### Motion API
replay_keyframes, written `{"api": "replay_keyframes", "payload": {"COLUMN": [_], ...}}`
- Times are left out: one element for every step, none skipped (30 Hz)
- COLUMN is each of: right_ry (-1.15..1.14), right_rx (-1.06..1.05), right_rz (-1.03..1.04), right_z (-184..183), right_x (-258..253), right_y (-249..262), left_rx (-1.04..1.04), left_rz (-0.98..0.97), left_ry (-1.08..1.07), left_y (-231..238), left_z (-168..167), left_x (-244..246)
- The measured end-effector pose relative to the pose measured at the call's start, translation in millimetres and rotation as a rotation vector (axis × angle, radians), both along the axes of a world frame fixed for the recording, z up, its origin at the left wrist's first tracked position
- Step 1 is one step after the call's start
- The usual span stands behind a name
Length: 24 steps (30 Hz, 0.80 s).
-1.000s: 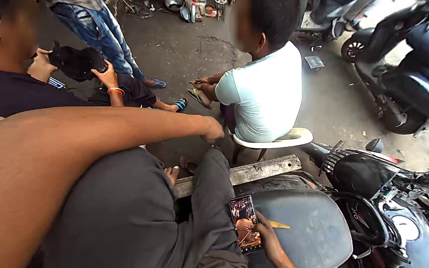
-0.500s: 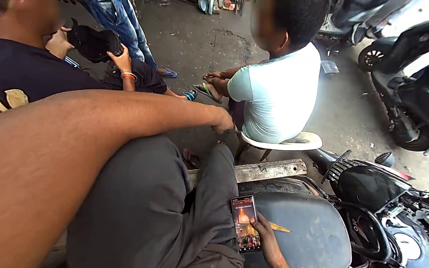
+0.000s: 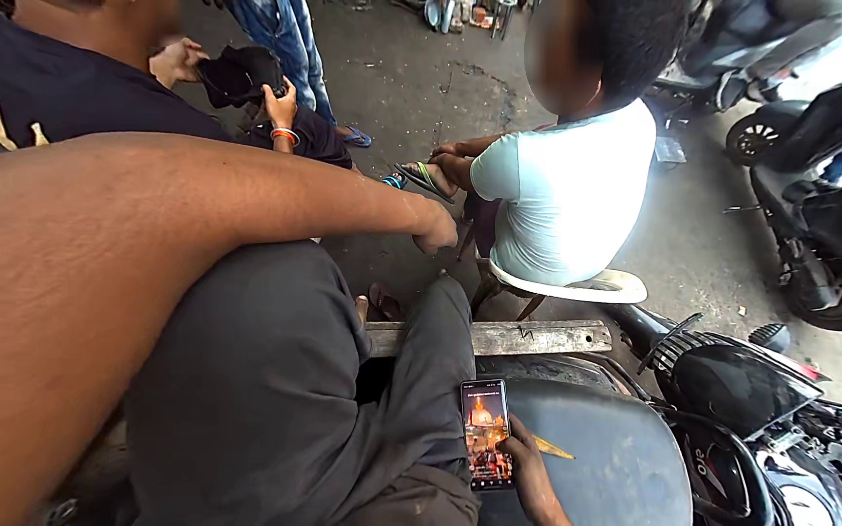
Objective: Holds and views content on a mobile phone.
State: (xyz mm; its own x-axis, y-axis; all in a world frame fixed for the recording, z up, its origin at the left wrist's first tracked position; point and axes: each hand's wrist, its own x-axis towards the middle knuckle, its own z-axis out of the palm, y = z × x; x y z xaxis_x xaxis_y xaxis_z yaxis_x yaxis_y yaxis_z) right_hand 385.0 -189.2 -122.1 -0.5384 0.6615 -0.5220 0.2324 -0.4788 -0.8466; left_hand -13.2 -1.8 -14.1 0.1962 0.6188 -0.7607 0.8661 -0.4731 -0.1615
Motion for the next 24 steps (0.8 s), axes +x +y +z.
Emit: {"api": "replay_keyframes", "payload": {"right_ry": [0.002, 0.001, -0.002, -0.007, -0.011, -0.013, -0.011, -0.005, 0.003, 0.005, 0.005, 0.005, 0.004, 0.007, 0.008, 0.008, 0.01, 0.009, 0.007, 0.005, 0.007, 0.005, 0.002, -0.001], "right_rx": [-0.001, -0.007, -0.014, -0.02, -0.027, -0.038, -0.048, -0.057, -0.062, -0.063, -0.064, -0.067, -0.071, -0.077, -0.082, -0.087, -0.09, -0.091, -0.09, -0.088, -0.087, -0.086, -0.086, -0.087], "right_rz": [-0.003, -0.008, -0.01, -0.013, -0.02, -0.032, -0.044, -0.052, -0.056, -0.064, -0.07, -0.072, -0.073, -0.07, -0.068, -0.065, -0.06, -0.054, -0.05, -0.047, -0.046, -0.046, -0.048, -0.052], "right_z": [-0.5, -1.1, -1.4, -1.2, -0.7, 0.7, 1.8, 2.7, 3.4, 3.8, 4.1, 4.4, 4.7, 4.7, 4.4, 3.9, 3.3, 3.3, 3.6, 3.8, 3.8, 3.5, 3.2, 3.1], "right_x": [0.3, 0.5, 0.3, -0.3, -1.0, -1.9, -2.8, -3.6, -4.3, -5.2, -5.7, -5.8, -6.0, -6.0, -6.2, -6.4, -6.4, -6.3, -6.2, -6.4, -6.3, -6.1, -5.9, -6.0], "right_y": [-0.1, -0.3, 0.0, 0.1, -0.2, -0.8, -1.3, -1.9, -2.7, -3.5, -4.3, -4.7, -4.7, -4.5, -4.3, -4.1, -3.8, -3.5, -3.1, -2.8, -2.8, -2.9, -2.7, -2.6], "left_rx": [0.004, 0.008, 0.009, 0.011, 0.013, 0.013, 0.011, 0.009, 0.004, 0.004, 0.004, 0.003, 0.002, 0.003, 0.006, 0.006, 0.005, 0.005, 0.007, 0.008, 0.008, 0.007, 0.006, 0.002], "left_rz": [0.007, 0.014, 0.019, 0.021, 0.023, 0.028, 0.035, 0.051, 0.062, 0.059, 0.052, 0.044, 0.039, 0.035, 0.033, 0.031, 0.026, 0.018, 0.012, 0.01, 0.009, 0.011, 0.01, 0.008], "left_ry": [0.011, 0.02, 0.025, 0.026, 0.025, 0.026, 0.028, 0.027, 0.03, 0.029, 0.027, 0.023, 0.019, 0.017, 0.013, 0.007, 0.001, -0.002, -0.008, -0.01, -0.008, -0.004, -0.002, -0.001], "left_y": [-1.7, -3.4, -4.9, -6.2, -7.7, -9.6, -11.7, -14.2, -16.3, -17.9, -18.8, -19.2, -19.1, -18.7, -18.2, -17.6, -16.5, -15.0, -14.1, -13.6, -13.3, -12.7, -12.1, -11.7], "left_z": [1.0, 1.3, 1.6, 2.4, 3.5, 5.4, 8.2, 11.4, 13.8, 15.0, 15.4, 15.4, 15.0, 14.3, 13.2, 11.8, 9.7, 7.1, 5.1, 4.0, 3.6, 2.9, 2.0, 1.4], "left_x": [-4.5, -8.8, -12.6, -15.7, -17.4, -17.3, -16.1, -14.1, -12.4, -11.9, -11.7, -11.2, -10.6, -10.1, -10.2, -10.9, -12.2, -13.7, -14.9, -15.5, -15.4, -15.2, -15.3, -15.4]}}
